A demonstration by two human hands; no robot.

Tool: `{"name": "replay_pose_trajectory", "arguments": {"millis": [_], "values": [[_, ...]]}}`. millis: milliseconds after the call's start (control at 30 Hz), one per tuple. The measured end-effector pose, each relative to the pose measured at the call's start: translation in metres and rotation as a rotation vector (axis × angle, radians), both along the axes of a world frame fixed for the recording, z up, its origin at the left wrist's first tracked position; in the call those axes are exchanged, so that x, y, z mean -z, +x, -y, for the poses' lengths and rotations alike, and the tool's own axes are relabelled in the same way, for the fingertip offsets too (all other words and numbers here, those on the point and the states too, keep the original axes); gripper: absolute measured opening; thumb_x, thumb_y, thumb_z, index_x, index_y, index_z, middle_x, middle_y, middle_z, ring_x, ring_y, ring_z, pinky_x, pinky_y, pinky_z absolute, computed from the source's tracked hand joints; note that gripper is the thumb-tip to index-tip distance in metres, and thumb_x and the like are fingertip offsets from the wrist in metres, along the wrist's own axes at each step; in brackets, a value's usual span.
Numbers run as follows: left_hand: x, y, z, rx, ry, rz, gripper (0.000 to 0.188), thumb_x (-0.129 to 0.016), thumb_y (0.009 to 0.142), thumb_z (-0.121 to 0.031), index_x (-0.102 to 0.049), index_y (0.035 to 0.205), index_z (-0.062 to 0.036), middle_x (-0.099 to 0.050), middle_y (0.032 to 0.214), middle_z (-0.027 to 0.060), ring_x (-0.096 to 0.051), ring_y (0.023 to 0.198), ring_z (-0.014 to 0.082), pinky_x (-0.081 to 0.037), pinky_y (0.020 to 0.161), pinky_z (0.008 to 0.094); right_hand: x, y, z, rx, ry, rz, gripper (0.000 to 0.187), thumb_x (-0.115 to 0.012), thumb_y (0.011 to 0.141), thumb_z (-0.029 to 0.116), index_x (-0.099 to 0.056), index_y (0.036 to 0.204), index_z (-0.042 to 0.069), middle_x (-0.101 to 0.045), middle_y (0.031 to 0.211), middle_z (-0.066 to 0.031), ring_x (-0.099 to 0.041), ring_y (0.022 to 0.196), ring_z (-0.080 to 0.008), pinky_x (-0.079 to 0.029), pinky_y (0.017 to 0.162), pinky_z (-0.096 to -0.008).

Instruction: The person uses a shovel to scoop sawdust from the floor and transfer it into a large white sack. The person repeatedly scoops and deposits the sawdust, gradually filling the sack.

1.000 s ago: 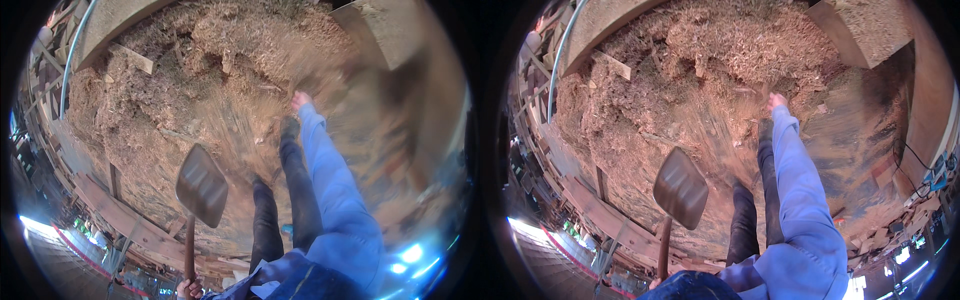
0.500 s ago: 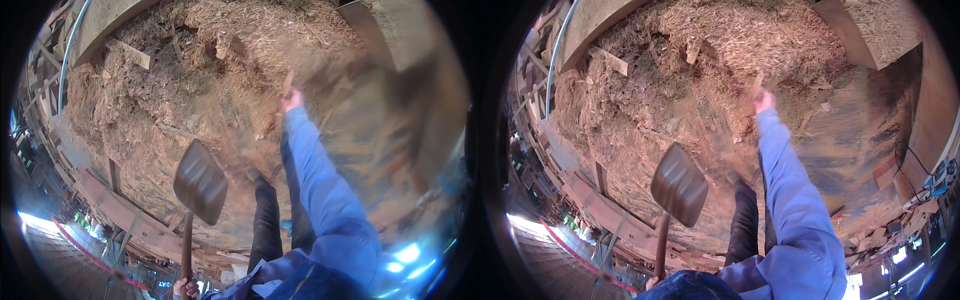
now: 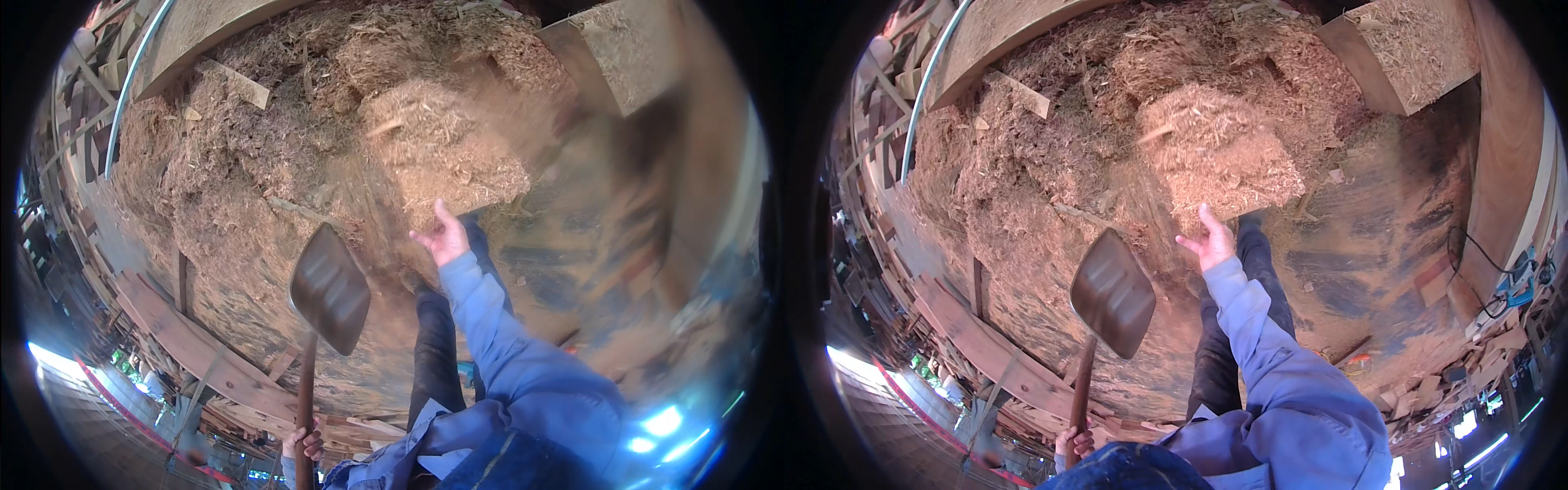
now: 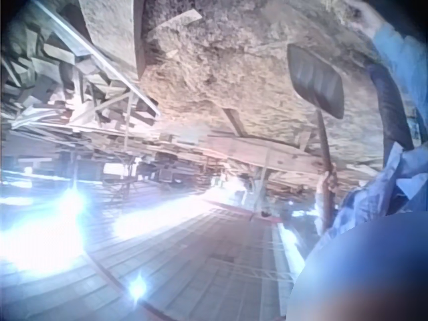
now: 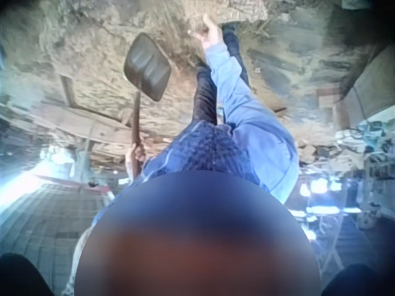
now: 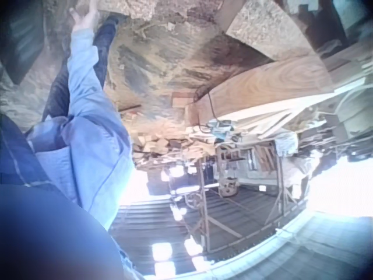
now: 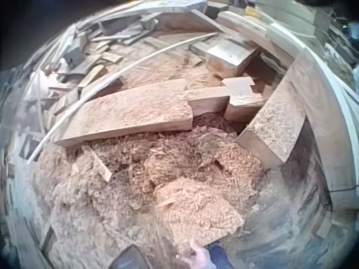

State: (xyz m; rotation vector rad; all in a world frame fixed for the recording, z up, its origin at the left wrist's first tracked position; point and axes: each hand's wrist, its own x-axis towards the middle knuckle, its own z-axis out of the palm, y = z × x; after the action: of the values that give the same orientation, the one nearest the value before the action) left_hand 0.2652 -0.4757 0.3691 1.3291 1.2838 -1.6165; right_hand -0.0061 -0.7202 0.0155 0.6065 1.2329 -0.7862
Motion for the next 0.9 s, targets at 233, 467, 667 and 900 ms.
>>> {"name": "replay_pose_trajectory", "arguments": {"millis": [233, 467, 667, 900], "values": [[0.000, 0.000, -0.009, -0.041, -0.020, -0.007, 0.035, -0.051, 0.083, -0.021, -0.045, 0.114, -0.0054, -0.036, 0.059, -0.0014, -0.039, 0.047, 0.0114, -0.034, 0.045, 0.0275, 0.010, -0.001, 0.029, -0.050, -0.254, -0.094, 0.058, -0.062, 0.076, 0.038, -0.040, 0.120, 0.006, -0.042, 0.119, -0.0140, -0.049, 0.098, -0.0321, -0.052, 0.066, -0.0486], [0.002, 0.006, -0.019, -0.042, -0.060, -0.017, 0.035, -0.051, 0.083, -0.020, -0.046, 0.114, -0.0050, -0.036, 0.060, -0.0018, -0.039, 0.047, 0.0111, -0.033, 0.044, 0.0269, 0.003, -0.007, 0.033, -0.088, -0.058, -0.105, 0.040, -0.065, 0.071, 0.022, -0.052, 0.104, 0.004, -0.055, 0.097, -0.0134, -0.058, 0.074, -0.0278, -0.051, 0.045, -0.0393], [0.004, 0.021, -0.014, -0.050, -0.093, -0.073, 0.034, -0.050, 0.083, -0.020, -0.048, 0.113, -0.0038, -0.036, 0.059, -0.0024, -0.039, 0.047, 0.0104, -0.033, 0.043, 0.0272, -0.093, -0.046, 0.005, -0.214, 0.053, -0.300, 0.030, -0.067, 0.066, 0.016, -0.058, 0.090, 0.000, -0.058, 0.080, -0.0118, -0.056, 0.055, -0.0211, -0.045, 0.033, -0.0294], [0.003, 0.037, 0.003, -0.007, -0.039, -0.093, 0.037, -0.052, 0.080, -0.022, -0.047, 0.110, -0.0015, -0.040, 0.057, -0.0042, -0.039, 0.046, 0.0082, -0.032, 0.044, 0.0253, -0.164, -0.097, -0.012, -0.489, 0.105, -0.402, 0.030, -0.067, 0.063, 0.016, -0.058, 0.085, -0.003, -0.057, 0.067, -0.0102, -0.053, 0.045, -0.0166, -0.037, 0.030, -0.0261]]}}
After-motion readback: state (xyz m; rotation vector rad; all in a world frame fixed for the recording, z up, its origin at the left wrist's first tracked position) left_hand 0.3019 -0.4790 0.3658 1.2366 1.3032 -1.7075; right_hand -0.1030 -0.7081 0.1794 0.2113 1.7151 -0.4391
